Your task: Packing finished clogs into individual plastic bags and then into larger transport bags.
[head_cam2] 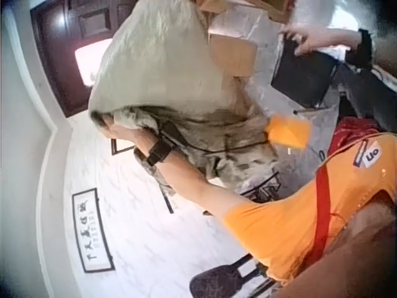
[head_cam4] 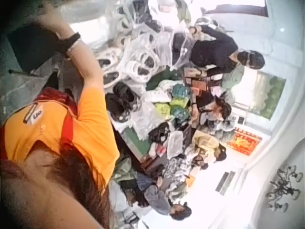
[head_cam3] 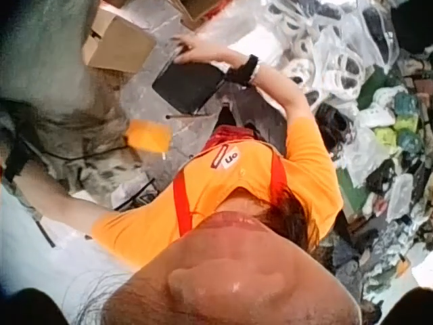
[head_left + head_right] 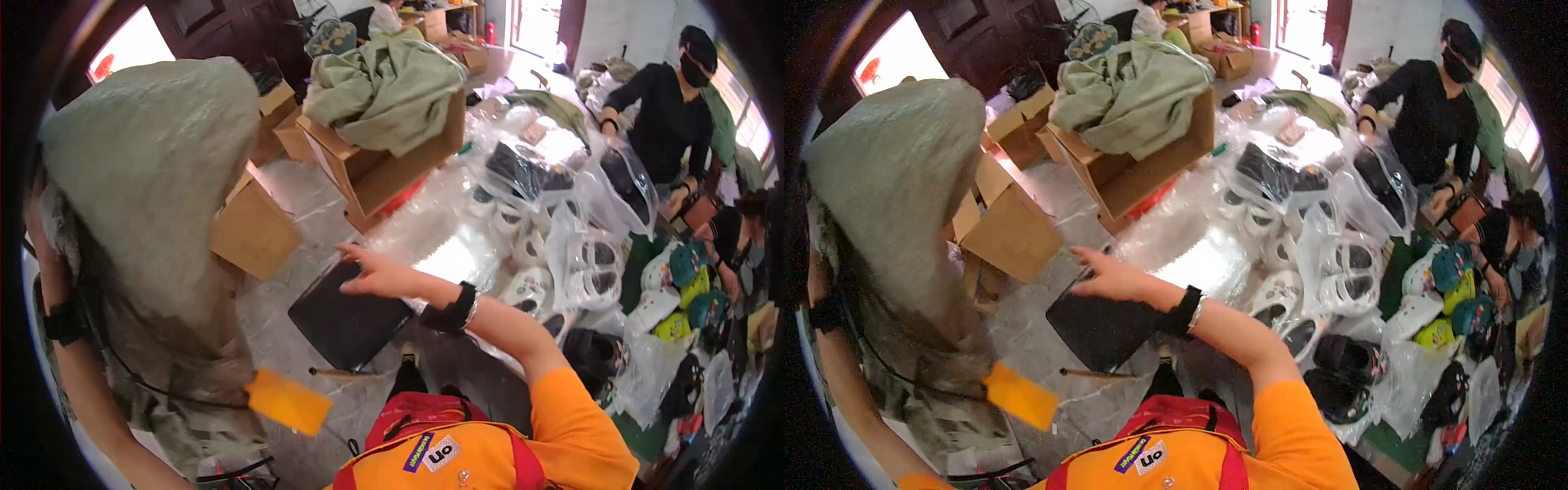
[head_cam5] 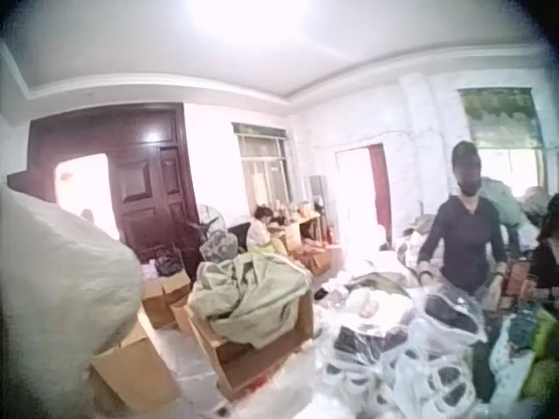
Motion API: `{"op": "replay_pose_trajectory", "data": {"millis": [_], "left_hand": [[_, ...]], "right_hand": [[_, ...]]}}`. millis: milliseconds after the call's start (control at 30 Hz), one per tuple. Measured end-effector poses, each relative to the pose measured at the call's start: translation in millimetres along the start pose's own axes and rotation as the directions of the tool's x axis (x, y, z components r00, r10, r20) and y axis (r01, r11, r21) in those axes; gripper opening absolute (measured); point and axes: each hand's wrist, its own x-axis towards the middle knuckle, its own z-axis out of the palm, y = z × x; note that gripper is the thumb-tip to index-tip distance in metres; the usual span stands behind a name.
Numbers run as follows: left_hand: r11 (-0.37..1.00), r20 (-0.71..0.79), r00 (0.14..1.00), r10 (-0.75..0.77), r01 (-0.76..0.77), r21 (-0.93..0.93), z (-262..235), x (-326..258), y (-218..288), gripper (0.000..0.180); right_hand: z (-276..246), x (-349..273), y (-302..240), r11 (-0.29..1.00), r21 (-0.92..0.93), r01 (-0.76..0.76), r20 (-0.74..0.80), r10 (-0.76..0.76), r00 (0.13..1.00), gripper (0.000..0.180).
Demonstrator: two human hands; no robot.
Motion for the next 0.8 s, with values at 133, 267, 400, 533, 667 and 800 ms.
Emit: {"op": "replay_pose_trajectory", "data": {"millis": [133,267,400,533,667,800], "left_hand": [[0.991,0.081,0.997,-0.004,0.015,-0.134,2.1,-26.7,18.0,0.030],[0.886,0.180,0.970,0.160,-0.061,-0.460,25.0,-43.1,76.7,0.025],[0.835,0.309,0.941,0.138,0.057,-0.547,6.3,-62.0,72.4,0.029],[0.847,0.233,0.959,0.160,-0.012,-0.532,-31.9,-99.9,81.4,0.020],[0.848,0.376,0.917,0.137,0.088,-0.523,-58.9,-123.7,93.2,0.013],[0.771,0.349,0.878,0.329,-0.036,-0.636,-57.7,-134.3,97.4,0.013]], "right_hand": [[53.9,-17.1,-39.5,0.964,0.262,0.044,0.110,-0.075,0.991,0.090],[70.8,-16.8,-33.7,0.924,0.203,0.325,-0.164,-0.295,0.941,0.067],[96.0,-51.0,-39.2,0.987,0.123,0.107,-0.499,-0.032,0.866,0.041],[128.4,-102.3,-46.9,0.987,0.073,0.145,-0.756,-0.040,0.653,0.032],[158.6,-170.6,-56.3,0.976,0.045,0.211,-0.919,-0.043,0.392,0.030],[195.3,-227.8,-78.7,0.998,-0.034,0.044,-0.941,-0.047,0.335,0.039]]}}
